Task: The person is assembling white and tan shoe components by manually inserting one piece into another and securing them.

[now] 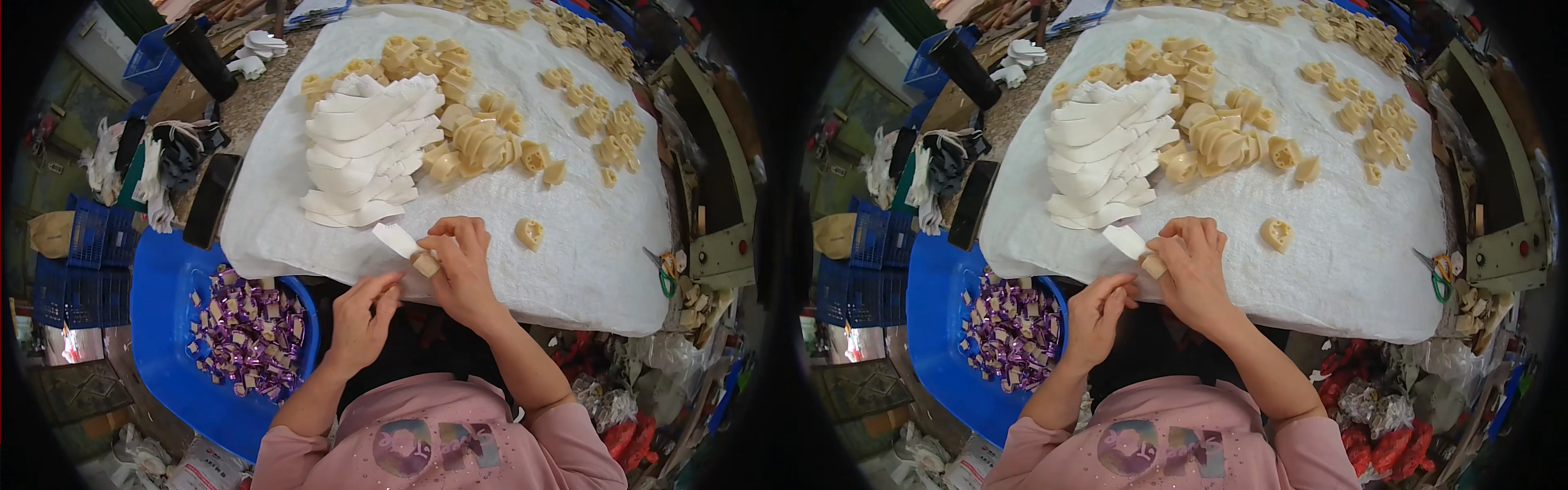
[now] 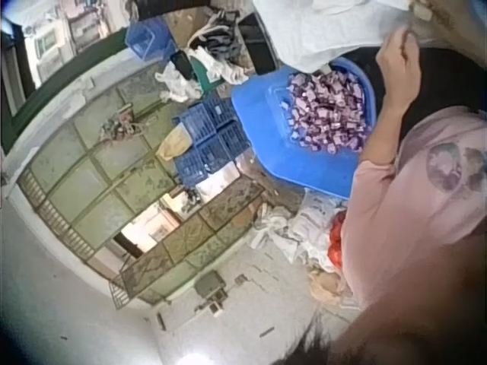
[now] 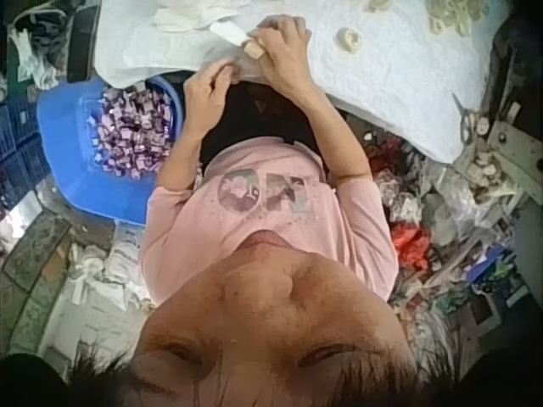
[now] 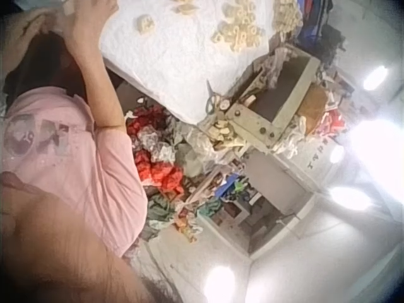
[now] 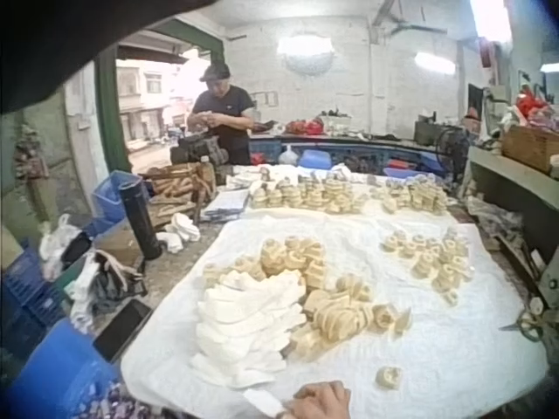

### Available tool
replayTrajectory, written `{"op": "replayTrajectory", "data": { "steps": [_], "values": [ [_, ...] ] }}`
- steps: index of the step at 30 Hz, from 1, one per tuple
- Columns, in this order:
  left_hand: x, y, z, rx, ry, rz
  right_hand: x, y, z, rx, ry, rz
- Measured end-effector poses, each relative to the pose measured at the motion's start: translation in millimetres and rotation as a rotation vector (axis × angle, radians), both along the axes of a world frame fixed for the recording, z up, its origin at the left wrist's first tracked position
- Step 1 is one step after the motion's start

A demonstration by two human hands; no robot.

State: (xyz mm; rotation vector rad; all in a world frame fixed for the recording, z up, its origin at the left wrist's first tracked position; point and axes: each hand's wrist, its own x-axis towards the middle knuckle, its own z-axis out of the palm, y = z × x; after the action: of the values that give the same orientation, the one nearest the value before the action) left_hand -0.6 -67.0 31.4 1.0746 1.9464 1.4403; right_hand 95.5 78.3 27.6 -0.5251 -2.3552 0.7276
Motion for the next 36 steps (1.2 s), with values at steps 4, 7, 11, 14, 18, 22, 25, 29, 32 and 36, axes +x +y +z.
{"op": "replayTrajectory", "data": {
  "steps": [4,7,11,14,18,22,25,29,32,36],
  "values": [
    [16.6,24.7,-10.8,0.115,-0.510,-0.123,21.6,-5.3,27.7,0.087,-0.074,0.174],
    [23.4,39.7,-7.6,0.212,-0.769,-0.091,36.3,10.9,35.1,0.019,-0.043,0.147],
    [19.1,41.5,-5.5,0.245,-0.884,-0.039,78.1,61.7,12.5,0.090,-0.049,-0.318],
    [19.1,40.9,-7.9,0.207,-0.971,-0.017,99.2,68.4,0.2,0.101,-0.139,-0.430],
    [22.0,46.0,-5.9,0.215,-1.050,-0.042,108.6,63.5,-13.0,0.142,0.022,-0.487],
    [21.6,46.0,-7.7,0.319,-1.138,-0.058,111.0,52.3,12.0,0.184,-0.045,-0.343],
    [21.9,45.7,-8.0,0.336,-1.167,-0.091,94.7,45.7,19.3,0.404,-0.261,-0.313],
    [24.2,43.8,-4.3,0.271,-1.053,-0.069,90.3,42.0,4.4,0.365,-0.274,-0.320],
    [21.5,42.4,-3.9,0.270,-1.013,-0.032,89.7,36.7,-2.2,0.336,-0.168,-0.349],
    [19.7,44.7,-2.9,0.304,-0.949,0.046,98.0,39.9,-5.1,-0.017,-0.045,-0.181]
  ]
}}
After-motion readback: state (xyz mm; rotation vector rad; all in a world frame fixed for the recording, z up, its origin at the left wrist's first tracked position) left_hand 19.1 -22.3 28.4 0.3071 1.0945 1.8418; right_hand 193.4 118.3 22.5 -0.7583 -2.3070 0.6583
